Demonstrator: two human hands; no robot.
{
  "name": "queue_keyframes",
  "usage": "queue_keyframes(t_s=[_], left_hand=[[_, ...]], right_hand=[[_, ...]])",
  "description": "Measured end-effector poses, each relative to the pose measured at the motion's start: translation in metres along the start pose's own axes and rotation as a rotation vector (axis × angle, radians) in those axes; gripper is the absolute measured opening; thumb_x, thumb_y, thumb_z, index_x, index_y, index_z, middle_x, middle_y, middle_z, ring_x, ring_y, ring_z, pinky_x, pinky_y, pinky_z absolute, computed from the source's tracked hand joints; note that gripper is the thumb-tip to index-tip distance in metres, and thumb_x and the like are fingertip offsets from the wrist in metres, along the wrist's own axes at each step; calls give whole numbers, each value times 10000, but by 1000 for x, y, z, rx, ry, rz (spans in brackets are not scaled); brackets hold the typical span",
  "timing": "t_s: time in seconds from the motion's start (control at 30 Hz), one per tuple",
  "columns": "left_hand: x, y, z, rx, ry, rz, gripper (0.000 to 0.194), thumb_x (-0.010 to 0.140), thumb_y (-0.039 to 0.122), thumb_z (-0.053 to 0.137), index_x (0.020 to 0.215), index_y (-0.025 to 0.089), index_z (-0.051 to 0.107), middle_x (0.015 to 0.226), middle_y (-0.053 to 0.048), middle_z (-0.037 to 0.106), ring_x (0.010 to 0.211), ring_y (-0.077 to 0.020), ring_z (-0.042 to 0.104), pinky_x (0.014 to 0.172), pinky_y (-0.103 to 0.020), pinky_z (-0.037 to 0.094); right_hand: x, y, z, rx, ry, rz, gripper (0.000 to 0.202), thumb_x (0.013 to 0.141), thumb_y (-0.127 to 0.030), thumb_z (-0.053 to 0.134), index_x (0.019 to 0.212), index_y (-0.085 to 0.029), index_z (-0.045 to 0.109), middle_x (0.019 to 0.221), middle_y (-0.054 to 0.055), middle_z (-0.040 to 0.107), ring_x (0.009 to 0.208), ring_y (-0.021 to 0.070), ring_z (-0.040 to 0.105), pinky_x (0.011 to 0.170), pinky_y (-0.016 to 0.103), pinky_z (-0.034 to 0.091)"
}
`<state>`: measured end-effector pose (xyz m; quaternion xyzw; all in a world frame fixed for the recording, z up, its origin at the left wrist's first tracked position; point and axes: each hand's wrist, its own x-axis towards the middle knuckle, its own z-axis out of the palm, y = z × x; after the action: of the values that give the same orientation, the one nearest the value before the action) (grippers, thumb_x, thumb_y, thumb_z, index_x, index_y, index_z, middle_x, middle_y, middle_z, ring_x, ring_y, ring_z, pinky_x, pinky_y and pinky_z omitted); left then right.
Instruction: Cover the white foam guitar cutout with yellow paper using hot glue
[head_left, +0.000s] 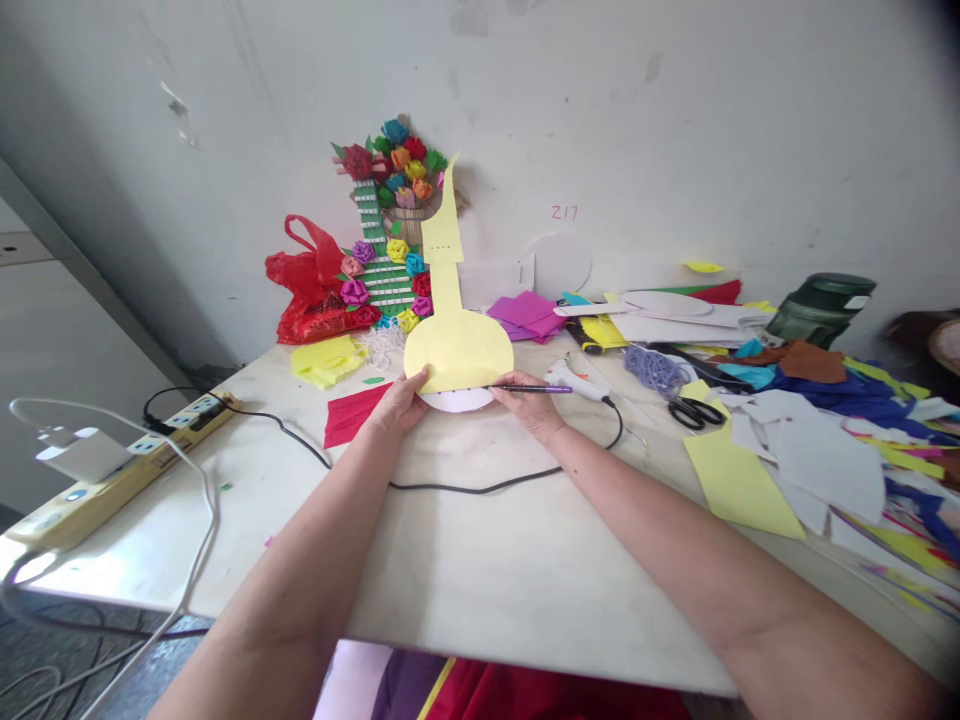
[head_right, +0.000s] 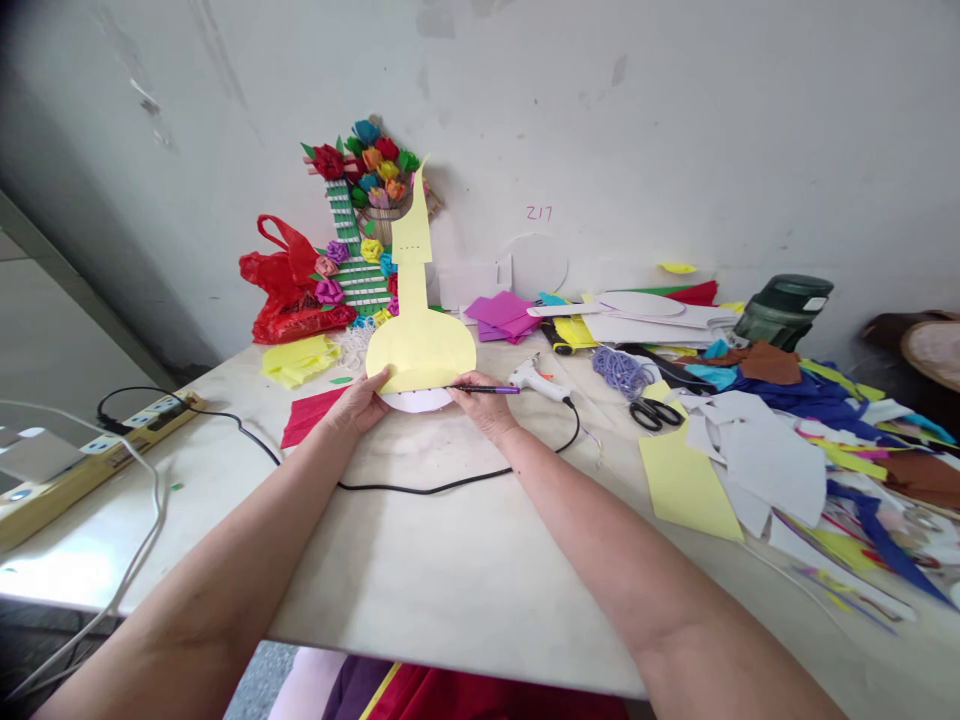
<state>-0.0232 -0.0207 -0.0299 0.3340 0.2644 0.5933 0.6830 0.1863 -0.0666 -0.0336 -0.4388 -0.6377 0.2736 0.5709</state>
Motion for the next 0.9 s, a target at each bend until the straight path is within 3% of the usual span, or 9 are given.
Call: queue_keyframes(t_s=[0.9], left_hand=[[2, 0, -4, -19, -22, 12, 534, 778, 47, 574, 1277, 178, 435, 1109, -109, 632, 1002, -246, 602, 918, -390, 463]], right_hand=[[2, 5, 2, -65, 5, -68, 131, 688, -324, 615, 721, -199, 633, 721, 24, 659, 681, 169, 598, 661, 298, 469]])
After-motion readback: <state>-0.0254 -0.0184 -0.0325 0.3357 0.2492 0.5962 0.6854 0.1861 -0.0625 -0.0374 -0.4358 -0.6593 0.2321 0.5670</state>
